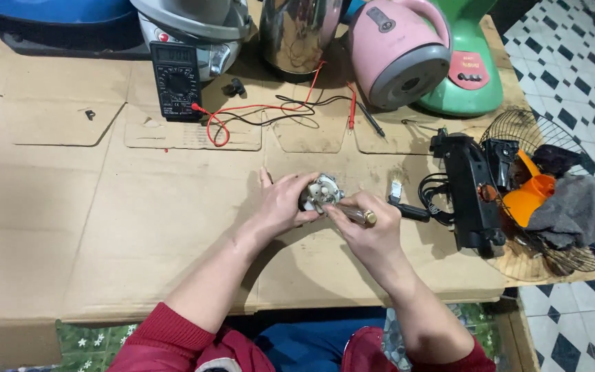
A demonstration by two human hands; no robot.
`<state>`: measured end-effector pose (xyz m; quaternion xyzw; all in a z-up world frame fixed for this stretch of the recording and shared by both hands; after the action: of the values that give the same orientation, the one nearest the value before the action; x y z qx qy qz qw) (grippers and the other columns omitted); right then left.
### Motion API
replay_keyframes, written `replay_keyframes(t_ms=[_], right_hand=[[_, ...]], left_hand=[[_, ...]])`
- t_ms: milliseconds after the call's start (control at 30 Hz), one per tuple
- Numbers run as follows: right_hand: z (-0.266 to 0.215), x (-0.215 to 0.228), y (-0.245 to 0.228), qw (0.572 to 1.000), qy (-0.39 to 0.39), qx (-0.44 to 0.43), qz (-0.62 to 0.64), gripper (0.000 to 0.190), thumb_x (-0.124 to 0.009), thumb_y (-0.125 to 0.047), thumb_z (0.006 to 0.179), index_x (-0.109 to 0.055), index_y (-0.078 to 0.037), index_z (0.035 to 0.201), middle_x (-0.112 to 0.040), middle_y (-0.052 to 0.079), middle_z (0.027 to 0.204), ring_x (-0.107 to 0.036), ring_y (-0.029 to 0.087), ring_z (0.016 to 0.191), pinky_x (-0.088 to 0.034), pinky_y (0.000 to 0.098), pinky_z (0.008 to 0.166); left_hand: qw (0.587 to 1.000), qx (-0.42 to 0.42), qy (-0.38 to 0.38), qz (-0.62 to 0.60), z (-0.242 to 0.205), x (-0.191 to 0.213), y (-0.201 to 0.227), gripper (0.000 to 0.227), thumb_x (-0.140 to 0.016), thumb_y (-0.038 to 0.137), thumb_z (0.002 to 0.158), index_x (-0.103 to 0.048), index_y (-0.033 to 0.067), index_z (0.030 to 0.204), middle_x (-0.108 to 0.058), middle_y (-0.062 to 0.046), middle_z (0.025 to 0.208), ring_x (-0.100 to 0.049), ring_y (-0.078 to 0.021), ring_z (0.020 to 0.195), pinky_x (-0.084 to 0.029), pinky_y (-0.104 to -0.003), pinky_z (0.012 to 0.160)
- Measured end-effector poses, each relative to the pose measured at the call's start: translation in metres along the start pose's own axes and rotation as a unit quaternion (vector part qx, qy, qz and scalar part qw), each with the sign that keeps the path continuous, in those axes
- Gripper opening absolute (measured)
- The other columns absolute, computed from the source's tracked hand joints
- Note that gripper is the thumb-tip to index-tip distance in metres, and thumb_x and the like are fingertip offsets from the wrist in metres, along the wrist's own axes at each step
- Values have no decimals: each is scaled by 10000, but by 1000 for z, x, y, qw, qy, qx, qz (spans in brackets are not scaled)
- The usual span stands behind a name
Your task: Repairing and reassembling a small electric motor component using a screwdriver, hammer, and cloth.
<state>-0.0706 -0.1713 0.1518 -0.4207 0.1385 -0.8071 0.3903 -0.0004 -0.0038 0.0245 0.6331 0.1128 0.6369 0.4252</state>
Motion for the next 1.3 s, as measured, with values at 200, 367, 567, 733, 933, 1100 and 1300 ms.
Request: replay_keyframes(t_ms=[200,367,567,733,933,1100,1300], right_hand=[[26,15,14,982,-174,61,46,143,-828,-147,870,-743,-38,909,-741,164,795,-735,363,713,-590,410,589],[58,24,4,929,-347,128,32,28,-706,-73,903,-694,-68,928,-751,138,853,-714,398,786,-605,476,683],[70,33,-4,925,-375,48,35,152,-745,-34,829,-760,-79,974,-780,140,900,-747,371,843,-600,467,758],[42,33,33,985,-115,-89,98,151,-877,-109,830,-803,-141,958,-762,50,841,-693,106,767,-553,253,704],[44,24,25,990,-96,-43,92,133,-860,-14,814,-794,-95,897,-754,77,742,-691,123,635,-533,226,571],[47,23,30,988,-115,-43,92,124,-859,-33,823,-792,-88,913,-749,90,749,-698,124,646,-538,244,564],[47,24,25,990,-117,-19,76,107,-838,-1,833,-788,-53,912,-739,138,744,-714,225,629,-530,290,528]], left_hand=[[1000,-7,11,-8,0,-1,0,868,-883,395,704,-499,237,1466,-685,-19,1312,-588,-235,1308,-27,-864,1087],[1000,0,-2,-4,-1,-3,0,882,-884,396,701,-487,252,1476,-676,-12,1332,-568,-238,1337,-10,-862,1095],[999,-9,17,-30,-6,0,3,896,-914,336,691,-501,214,1476,-667,-37,1357,-566,-250,1342,47,-846,1105],[999,-10,15,-46,-4,1,2,902,-925,319,673,-515,199,1468,-671,-46,1353,-577,-259,1336,52,-853,1100],[999,-8,25,-37,-2,-1,0,902,-934,329,665,-525,207,1459,-670,-32,1355,-578,-252,1331,57,-838,1110],[999,3,11,-34,-3,9,9,881,-925,323,669,-532,218,1451,-664,-16,1368,-574,-247,1339,14,-852,1107],[1000,-3,13,-28,-3,7,8,878,-923,326,664,-538,209,1444,-664,-17,1365,-577,-246,1337,18,-843,1110]])
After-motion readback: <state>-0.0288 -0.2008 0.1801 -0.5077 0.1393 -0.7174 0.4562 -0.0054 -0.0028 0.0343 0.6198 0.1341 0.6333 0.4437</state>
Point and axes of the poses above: each hand's wrist, its own z-axis towards the middle knuckle, its own x-axis out of the back of the hand, y = z × x, the point moved 1 cm from there along z, towards the middle knuckle
